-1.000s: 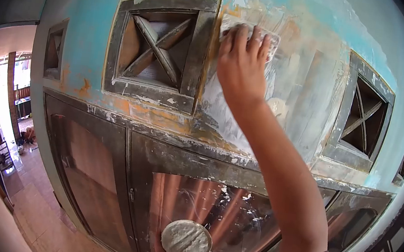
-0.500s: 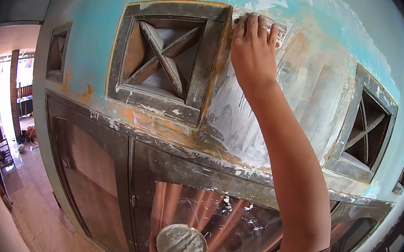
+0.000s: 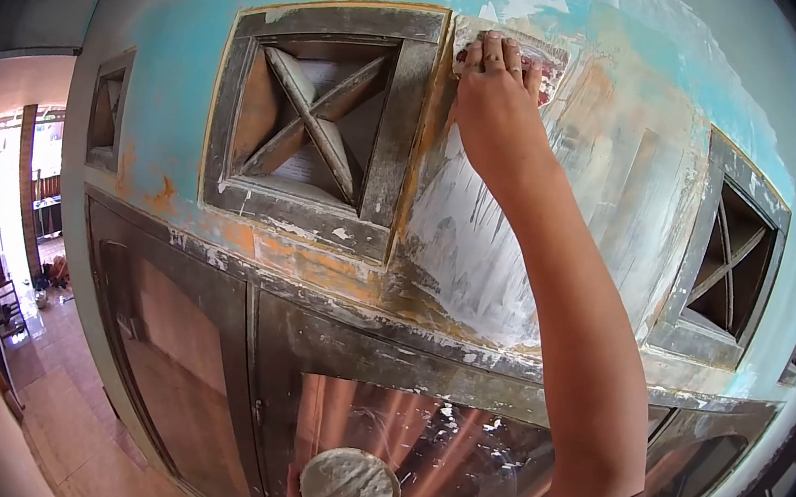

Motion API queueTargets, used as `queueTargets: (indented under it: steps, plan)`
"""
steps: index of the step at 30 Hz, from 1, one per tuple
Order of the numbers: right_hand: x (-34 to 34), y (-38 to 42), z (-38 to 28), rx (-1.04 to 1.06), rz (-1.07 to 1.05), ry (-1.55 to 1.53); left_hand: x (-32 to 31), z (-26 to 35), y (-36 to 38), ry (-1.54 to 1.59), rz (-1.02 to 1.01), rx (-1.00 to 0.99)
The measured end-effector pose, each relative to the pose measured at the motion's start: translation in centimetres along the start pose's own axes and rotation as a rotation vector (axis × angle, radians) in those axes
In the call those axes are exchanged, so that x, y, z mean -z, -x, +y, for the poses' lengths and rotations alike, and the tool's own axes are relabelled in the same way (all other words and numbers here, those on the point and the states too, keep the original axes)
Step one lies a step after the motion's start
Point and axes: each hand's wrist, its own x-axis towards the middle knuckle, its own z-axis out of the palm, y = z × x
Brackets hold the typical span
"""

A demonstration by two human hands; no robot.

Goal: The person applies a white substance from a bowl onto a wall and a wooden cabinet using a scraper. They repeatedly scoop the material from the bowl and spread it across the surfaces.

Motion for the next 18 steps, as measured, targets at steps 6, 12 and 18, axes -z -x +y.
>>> queueTargets:
  steps: [6,12,18]
  plan:
    - [0.6,0.8,-1.4,-0.052,-0.052,-0.008,-0.1,0.1,-1.0,0.0,0.001,0.0]
    - [0.7,4.1,-4.0,-0.044,-0.113,0.082,0.1,-0.3,-0.7,0.006,0.036,0.018]
    - [0.1,8.4,-6.4,-0.062,-0.074,0.05,0.1,-0.8,0.4,0.005,0.062,0.034]
